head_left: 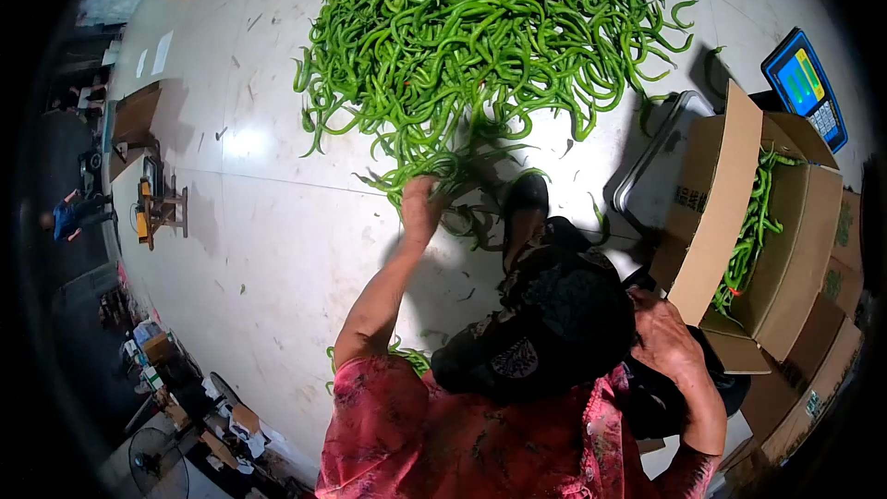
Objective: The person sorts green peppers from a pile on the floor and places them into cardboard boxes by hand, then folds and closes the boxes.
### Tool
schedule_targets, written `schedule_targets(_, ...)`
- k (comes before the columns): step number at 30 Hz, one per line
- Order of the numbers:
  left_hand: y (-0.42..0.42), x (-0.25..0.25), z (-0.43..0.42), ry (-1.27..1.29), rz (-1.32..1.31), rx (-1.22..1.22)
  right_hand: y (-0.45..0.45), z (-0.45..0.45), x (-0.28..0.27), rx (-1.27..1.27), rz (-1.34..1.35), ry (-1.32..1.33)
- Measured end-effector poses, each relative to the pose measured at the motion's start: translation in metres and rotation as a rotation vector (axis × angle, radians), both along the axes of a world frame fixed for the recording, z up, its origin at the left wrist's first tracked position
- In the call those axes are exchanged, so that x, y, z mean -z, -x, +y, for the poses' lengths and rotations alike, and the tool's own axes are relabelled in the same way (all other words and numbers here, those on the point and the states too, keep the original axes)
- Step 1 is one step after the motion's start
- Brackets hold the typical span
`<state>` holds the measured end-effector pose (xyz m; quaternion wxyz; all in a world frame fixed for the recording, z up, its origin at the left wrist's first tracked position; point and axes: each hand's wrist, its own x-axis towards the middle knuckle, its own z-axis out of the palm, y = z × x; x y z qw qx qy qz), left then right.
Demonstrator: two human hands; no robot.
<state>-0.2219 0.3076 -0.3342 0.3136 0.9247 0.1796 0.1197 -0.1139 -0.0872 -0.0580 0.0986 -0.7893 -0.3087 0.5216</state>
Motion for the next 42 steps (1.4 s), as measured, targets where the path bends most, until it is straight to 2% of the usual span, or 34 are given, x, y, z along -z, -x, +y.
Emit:
schedule_targets(1, 0.012, 0.011, 0.012, 0.020, 0.015, -0.090, 0.001, 0.000, -0.002, 0.014, 0.009, 0.005)
schedule_targets(3, 0.042, 0.025, 0.036, -0.219, 0.071, -0.094, 0.002, -0.002, -0.004, 0.043, 0.024, 0.014)
schedule_targets(6, 0.060, 0.013, 0.046, -0.354, 0.334, -0.129, 0.000, 0.001, -0.003, 0.025, 0.050, 0.004)
schedule_targets(10, 0.043, -0.001, 0.042, -0.336, 0.289, 0.051, 0.011, -0.008, 0.013, 0.057, -0.061, -0.076)
schedule_targets(13, 0.013, -0.004, 0.043, -0.411, 0.261, -0.036, 0.001, 0.005, 0.006, 0.049, -0.010, -0.053)
schedule_targets(16, 0.003, 0.028, 0.063, -0.335, 0.572, -0.043, 0.001, 0.004, 0.004, 0.057, 0.012, -0.040)
schedule_targets(20, 0.001, 0.051, 0.066, -0.360, 0.610, -0.023, 0.007, -0.006, 0.009, 0.050, -0.060, -0.089)
schedule_targets(23, 0.011, 0.054, 0.065, -0.197, 0.391, -0.112, 0.002, -0.003, 0.003, 0.014, -0.033, -0.053)
schedule_targets(24, 0.010, 0.052, 0.062, -0.152, 0.482, -0.178, 0.000, -0.001, -0.001, -0.004, -0.016, -0.038)
schedule_targets(27, 0.012, 0.038, 0.052, -0.030, 0.469, -0.208, -0.004, 0.001, -0.005, -0.011, 0.090, 0.089)
schedule_targets(28, 0.015, 0.035, 0.050, -0.074, 0.335, -0.214, -0.003, 0.000, -0.003, -0.001, 0.045, 0.042)
schedule_targets(31, 0.030, 0.011, 0.054, 0.306, 0.221, -0.238, 0.001, 0.001, 0.004, 0.031, -0.045, -0.064)
schedule_targets(32, 0.032, 0.001, 0.049, 0.497, 0.108, -0.282, 0.000, 0.003, 0.003, 0.039, -0.049, -0.064)
schedule_targets(35, 0.032, -0.041, 0.045, 0.871, 0.124, -0.347, 0.000, 0.003, 0.002, 0.050, -0.069, -0.124)
schedule_targets(36, 0.030, -0.054, 0.038, 0.801, 0.133, -0.329, -0.001, 0.004, 0.001, 0.048, -0.077, -0.157)
schedule_targets(39, 0.023, -0.076, 0.019, 0.945, -0.012, -0.374, -0.002, 0.010, -0.003, 0.038, -0.068, -0.099)
schedule_targets(42, 0.018, -0.077, 0.014, 1.006, 0.061, -0.298, -0.004, 0.011, -0.008, 0.056, -0.057, -0.081)
